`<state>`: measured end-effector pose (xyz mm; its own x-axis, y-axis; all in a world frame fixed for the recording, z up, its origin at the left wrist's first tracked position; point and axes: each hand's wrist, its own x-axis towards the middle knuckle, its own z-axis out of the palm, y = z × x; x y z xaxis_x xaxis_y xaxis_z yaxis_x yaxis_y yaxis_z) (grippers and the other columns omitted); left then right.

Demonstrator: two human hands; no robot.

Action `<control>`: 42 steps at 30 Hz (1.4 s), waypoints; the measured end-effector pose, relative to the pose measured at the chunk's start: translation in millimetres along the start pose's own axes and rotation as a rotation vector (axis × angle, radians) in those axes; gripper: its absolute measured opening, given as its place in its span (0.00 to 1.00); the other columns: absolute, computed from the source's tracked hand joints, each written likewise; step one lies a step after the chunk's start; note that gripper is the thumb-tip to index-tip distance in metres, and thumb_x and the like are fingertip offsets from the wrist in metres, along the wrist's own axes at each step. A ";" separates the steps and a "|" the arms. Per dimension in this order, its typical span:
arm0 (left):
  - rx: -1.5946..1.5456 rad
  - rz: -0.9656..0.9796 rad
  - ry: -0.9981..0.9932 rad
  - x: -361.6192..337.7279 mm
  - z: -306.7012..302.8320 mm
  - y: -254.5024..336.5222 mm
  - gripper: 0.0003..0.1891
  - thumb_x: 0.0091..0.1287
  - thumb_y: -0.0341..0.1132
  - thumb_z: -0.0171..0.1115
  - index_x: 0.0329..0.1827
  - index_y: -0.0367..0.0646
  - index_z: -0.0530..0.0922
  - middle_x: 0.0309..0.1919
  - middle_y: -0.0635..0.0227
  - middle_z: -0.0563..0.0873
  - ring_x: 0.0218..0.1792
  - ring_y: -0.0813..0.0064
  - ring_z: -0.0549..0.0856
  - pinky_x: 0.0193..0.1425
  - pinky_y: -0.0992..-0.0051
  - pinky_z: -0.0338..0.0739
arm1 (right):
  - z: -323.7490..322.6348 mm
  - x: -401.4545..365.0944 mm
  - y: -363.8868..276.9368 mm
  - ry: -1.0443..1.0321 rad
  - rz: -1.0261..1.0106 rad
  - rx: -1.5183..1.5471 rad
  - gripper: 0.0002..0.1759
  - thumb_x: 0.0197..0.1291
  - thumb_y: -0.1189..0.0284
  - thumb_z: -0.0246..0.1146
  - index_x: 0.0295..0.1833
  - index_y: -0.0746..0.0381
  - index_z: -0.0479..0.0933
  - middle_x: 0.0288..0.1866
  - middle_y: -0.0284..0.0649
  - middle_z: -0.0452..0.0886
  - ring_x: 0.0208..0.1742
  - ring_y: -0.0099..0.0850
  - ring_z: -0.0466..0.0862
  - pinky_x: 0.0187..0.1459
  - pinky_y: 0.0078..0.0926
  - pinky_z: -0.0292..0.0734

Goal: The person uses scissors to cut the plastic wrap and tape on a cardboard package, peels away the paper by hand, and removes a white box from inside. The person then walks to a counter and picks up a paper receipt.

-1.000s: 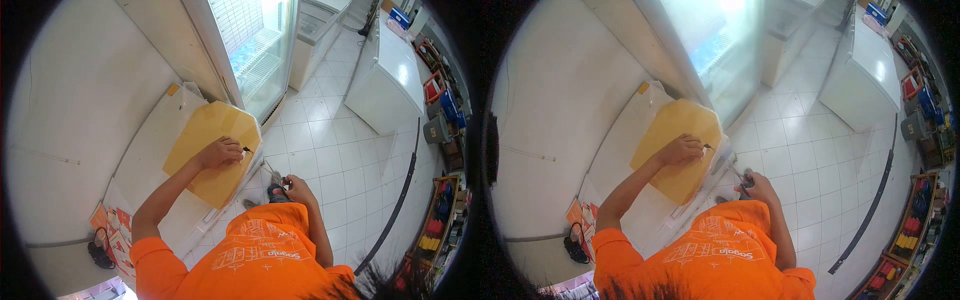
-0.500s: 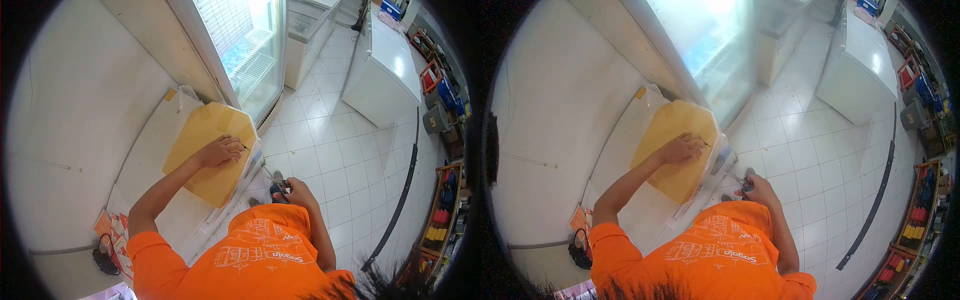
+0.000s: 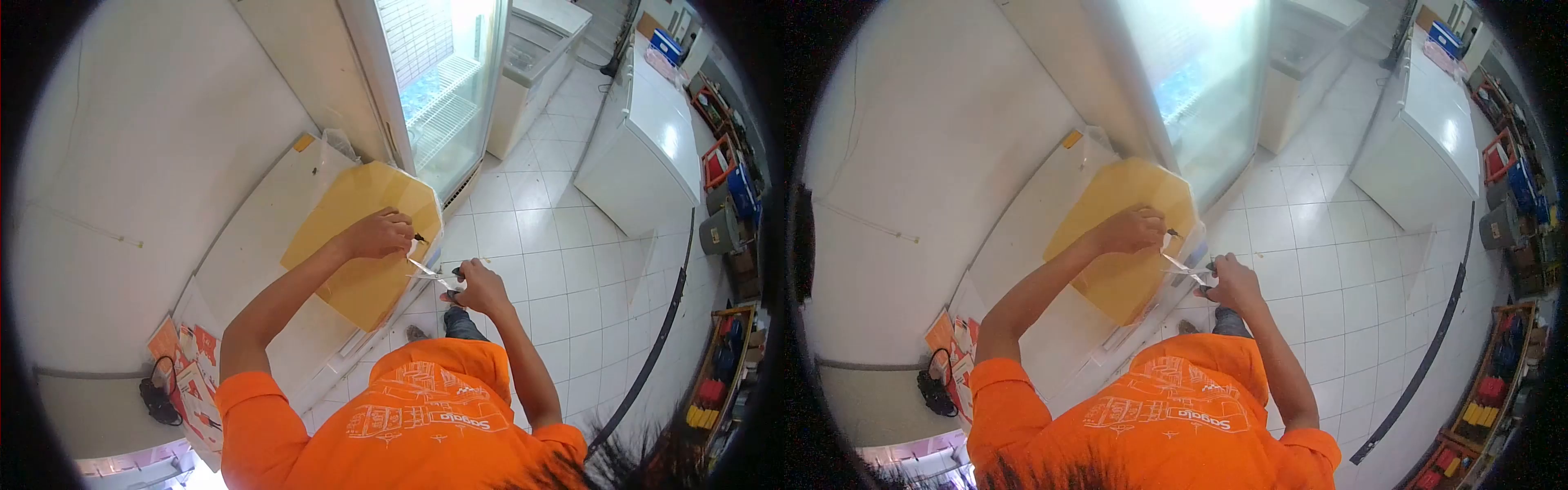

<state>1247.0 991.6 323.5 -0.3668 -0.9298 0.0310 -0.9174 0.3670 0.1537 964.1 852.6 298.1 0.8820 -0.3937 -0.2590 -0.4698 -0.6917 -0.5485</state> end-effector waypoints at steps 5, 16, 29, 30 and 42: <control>0.069 0.045 0.063 0.7 4.6 -2.6 0.02 0.69 0.39 0.66 0.40 0.55 0.84 0.49 0.78 0.84 0.64 0.69 0.80 0.70 0.59 0.72 | -7.5 10.8 -4.4 0.023 -0.005 -0.095 0.36 0.45 0.45 0.83 0.46 0.61 0.78 0.48 0.41 0.82 0.46 0.43 0.88 0.45 0.41 0.83; 0.028 0.100 -0.011 4.6 -9.9 -4.6 0.04 0.69 0.39 0.65 0.43 0.53 0.83 0.50 0.82 0.85 0.65 0.70 0.79 0.71 0.61 0.71 | -12.6 38.2 -18.5 0.044 -0.112 -0.163 0.35 0.45 0.56 0.83 0.52 0.62 0.76 0.51 0.47 0.80 0.48 0.49 0.87 0.45 0.46 0.84; -0.097 -0.276 0.445 -29.2 -21.1 -8.9 0.13 0.69 0.36 0.67 0.55 0.49 0.84 0.57 0.67 0.87 0.63 0.60 0.82 0.70 0.56 0.72 | -7.7 68.0 -29.6 0.154 -0.310 -0.220 0.38 0.39 0.49 0.85 0.48 0.59 0.77 0.48 0.40 0.81 0.54 0.42 0.84 0.48 0.41 0.81; -0.100 -0.277 0.447 -41.1 -19.7 -12.9 0.13 0.69 0.36 0.67 0.55 0.49 0.84 0.57 0.67 0.87 0.63 0.60 0.82 0.70 0.56 0.72 | -11.8 65.7 -33.7 0.123 -0.297 -0.219 0.39 0.39 0.52 0.85 0.52 0.60 0.77 0.50 0.42 0.81 0.55 0.43 0.84 0.49 0.42 0.81; -0.425 -1.609 0.375 -164.9 42.3 -49.2 0.40 0.75 0.71 0.42 0.52 0.44 0.89 0.48 0.51 0.92 0.55 0.49 0.88 0.62 0.53 0.79 | -6.5 65.4 -43.8 0.131 -0.295 -0.168 0.41 0.38 0.53 0.86 0.58 0.58 0.78 0.48 0.40 0.83 0.51 0.45 0.85 0.47 0.45 0.78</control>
<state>1346.1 1128.0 269.0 0.9304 -0.3051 -0.2031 -0.1729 -0.8540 0.4907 1042.1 853.2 310.4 0.9734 -0.2292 0.0008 -0.2050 -0.8725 -0.4436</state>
